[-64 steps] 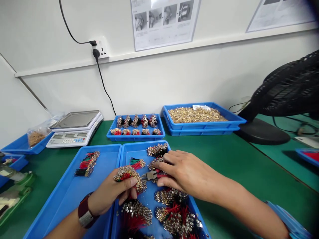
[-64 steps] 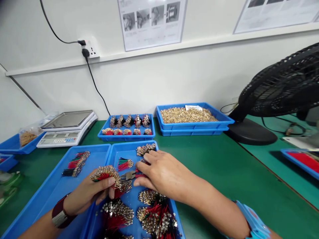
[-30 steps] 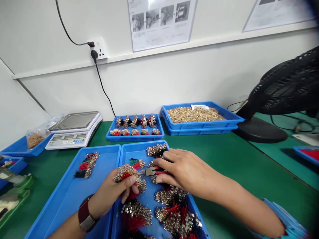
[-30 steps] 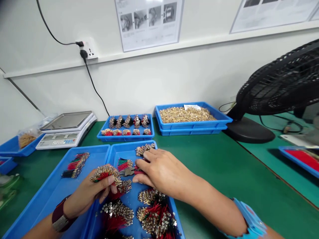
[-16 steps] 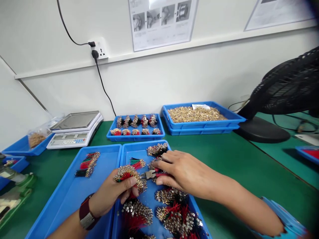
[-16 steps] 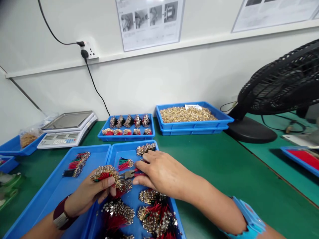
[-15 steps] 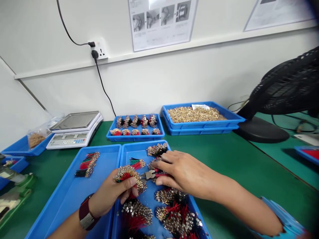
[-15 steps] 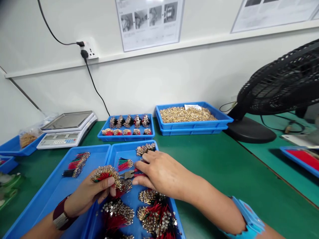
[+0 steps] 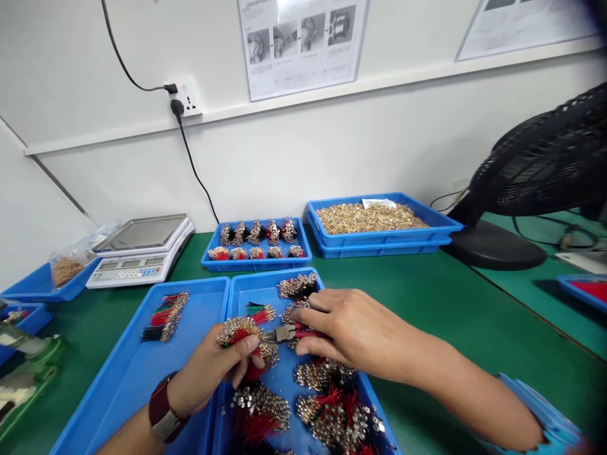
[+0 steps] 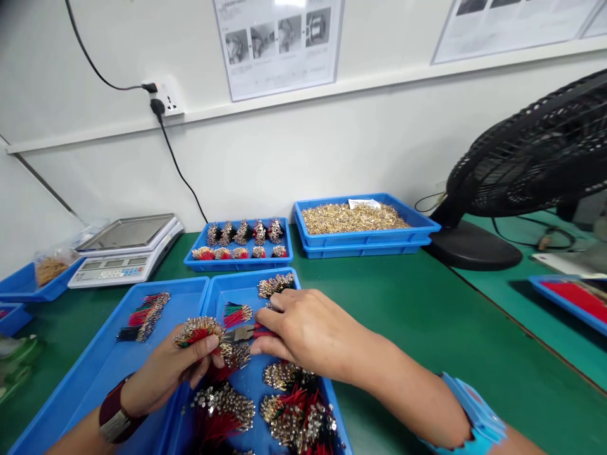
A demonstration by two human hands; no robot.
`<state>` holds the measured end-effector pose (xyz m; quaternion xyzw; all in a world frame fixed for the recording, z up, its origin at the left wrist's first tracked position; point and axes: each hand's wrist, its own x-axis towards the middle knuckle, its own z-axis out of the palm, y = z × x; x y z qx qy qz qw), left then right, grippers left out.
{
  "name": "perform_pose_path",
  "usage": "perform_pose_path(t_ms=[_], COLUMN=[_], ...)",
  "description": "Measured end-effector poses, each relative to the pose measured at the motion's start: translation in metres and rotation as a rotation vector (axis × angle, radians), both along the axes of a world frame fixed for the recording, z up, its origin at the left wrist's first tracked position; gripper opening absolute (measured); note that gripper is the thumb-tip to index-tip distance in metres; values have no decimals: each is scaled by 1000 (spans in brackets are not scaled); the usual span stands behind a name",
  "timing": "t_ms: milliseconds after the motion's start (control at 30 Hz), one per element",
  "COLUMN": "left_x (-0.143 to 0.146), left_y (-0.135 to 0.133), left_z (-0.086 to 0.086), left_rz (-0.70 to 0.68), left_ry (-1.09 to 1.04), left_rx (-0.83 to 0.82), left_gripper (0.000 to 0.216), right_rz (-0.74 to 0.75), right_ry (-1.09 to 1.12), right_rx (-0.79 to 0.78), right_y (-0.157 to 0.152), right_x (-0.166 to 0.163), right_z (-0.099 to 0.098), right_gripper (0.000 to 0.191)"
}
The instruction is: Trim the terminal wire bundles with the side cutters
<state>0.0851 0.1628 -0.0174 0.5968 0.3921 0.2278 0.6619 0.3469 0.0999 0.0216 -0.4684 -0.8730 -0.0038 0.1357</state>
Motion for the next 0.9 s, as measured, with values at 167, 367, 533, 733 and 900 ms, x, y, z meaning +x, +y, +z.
perform_pose_path(t_ms=[167, 367, 533, 733, 900], left_x=[-1, -1, -3, -4, 1], left_y=[-1, 1, 4, 3, -2], left_z=[1, 6, 7, 6, 5], left_rz=[-20, -82, -112, -122, 6], left_ry=[-11, -21, -10, -4, 29], left_rx=[-47, -173, -271, -249, -88], left_gripper=[46, 46, 47, 45, 46], right_rz=[-35, -2, 27, 64, 38], right_ry=[-30, -46, -47, -15, -48], right_rx=[92, 89, 41, 1, -10], right_y=[0, 2, 1, 2, 3], right_x=[1, 0, -1, -2, -2], right_z=[-2, -7, -6, -4, -7], right_gripper=[51, 49, 49, 52, 45])
